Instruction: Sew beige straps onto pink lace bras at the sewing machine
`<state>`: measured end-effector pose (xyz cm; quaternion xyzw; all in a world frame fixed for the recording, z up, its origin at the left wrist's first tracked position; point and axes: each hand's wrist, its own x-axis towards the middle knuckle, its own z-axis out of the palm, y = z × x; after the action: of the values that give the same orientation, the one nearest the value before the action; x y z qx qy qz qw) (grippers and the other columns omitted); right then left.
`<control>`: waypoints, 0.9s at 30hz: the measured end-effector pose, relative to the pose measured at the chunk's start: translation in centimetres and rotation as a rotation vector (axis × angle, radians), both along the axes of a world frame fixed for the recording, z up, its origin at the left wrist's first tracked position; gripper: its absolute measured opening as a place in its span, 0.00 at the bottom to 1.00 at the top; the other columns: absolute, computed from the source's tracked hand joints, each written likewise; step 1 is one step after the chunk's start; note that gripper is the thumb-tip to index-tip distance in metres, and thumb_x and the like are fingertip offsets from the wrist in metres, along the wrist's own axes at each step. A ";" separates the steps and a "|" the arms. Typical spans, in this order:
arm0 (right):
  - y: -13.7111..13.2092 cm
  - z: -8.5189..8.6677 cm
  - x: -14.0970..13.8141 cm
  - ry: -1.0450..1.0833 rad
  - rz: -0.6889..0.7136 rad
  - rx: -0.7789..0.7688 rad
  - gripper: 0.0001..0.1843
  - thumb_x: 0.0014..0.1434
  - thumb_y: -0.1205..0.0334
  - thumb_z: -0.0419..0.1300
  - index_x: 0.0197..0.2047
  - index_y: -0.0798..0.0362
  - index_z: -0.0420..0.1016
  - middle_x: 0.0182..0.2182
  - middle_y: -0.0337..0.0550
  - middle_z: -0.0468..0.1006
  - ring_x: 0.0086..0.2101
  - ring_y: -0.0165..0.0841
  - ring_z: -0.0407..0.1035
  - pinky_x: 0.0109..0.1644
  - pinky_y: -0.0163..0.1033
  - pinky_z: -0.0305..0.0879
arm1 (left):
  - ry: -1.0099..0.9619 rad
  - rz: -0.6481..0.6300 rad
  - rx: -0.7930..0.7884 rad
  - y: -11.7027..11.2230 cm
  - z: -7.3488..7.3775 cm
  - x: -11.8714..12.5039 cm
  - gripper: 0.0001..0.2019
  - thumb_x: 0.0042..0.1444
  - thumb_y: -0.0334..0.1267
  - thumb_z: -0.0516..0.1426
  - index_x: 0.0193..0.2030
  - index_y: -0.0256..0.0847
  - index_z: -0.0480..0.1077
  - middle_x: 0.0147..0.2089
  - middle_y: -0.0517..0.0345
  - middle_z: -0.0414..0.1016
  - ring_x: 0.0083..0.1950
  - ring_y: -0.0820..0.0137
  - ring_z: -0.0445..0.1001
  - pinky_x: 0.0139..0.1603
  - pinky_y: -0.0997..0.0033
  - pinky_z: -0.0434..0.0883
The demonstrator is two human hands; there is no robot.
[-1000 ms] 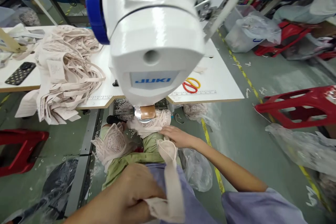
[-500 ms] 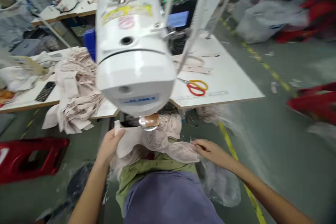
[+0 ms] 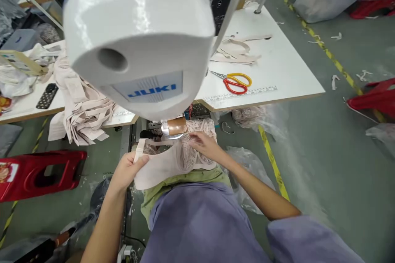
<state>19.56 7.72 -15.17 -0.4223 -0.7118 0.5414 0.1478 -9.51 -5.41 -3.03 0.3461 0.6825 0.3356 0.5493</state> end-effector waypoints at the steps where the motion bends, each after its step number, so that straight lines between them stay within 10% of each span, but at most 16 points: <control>1: 0.5 -0.3 -1.7 0.007 0.027 -0.059 0.28 0.63 0.41 0.54 0.58 0.52 0.68 0.55 0.55 0.71 0.52 0.43 0.67 0.56 0.49 0.64 | 0.038 -0.016 0.034 -0.4 0.1 -0.1 0.20 0.54 0.54 0.63 0.30 0.35 0.77 0.27 0.55 0.76 0.28 0.68 0.70 0.30 0.72 0.67; 8: 1.1 -0.9 -5.9 0.054 0.353 -0.378 0.23 0.55 0.42 0.63 0.22 0.53 0.72 0.17 0.35 0.68 0.21 0.29 0.60 0.30 0.36 0.59 | 0.168 -0.028 0.137 -3.6 0.4 -2.6 0.21 0.50 0.55 0.64 0.26 0.36 0.78 0.24 0.55 0.74 0.27 0.68 0.68 0.30 0.70 0.67; 16: -1.5 -1.8 -7.9 0.230 0.312 -0.708 0.21 0.61 0.43 0.58 0.39 0.54 0.76 0.36 0.40 0.78 0.36 0.30 0.70 0.43 0.36 0.67 | 0.093 -0.110 0.128 -5.4 -0.3 -3.6 0.22 0.48 0.57 0.64 0.22 0.37 0.77 0.21 0.54 0.72 0.24 0.67 0.67 0.28 0.68 0.66; 21: -2.1 -1.7 -11.6 0.272 0.290 -0.848 0.17 0.57 0.49 0.63 0.32 0.57 0.76 0.25 0.43 0.76 0.26 0.32 0.70 0.32 0.39 0.69 | 0.082 -0.180 0.156 -6.5 0.5 -4.4 0.22 0.53 0.56 0.61 0.23 0.38 0.76 0.22 0.55 0.71 0.25 0.67 0.67 0.29 0.68 0.66; 27: -2.8 1.2 -10.3 0.392 -0.037 -0.655 0.17 0.58 0.47 0.61 0.36 0.54 0.72 0.24 0.35 0.70 0.23 0.26 0.61 0.28 0.32 0.60 | 0.829 0.057 0.014 -5.6 -2.0 -3.8 0.25 0.60 0.51 0.56 0.57 0.35 0.70 0.56 0.39 0.73 0.57 0.50 0.70 0.59 0.48 0.65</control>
<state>9.23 4.90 -13.97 -0.3484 -0.4515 0.8080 0.1484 -13.29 -11.02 -4.98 0.4366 0.8530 0.1874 0.2162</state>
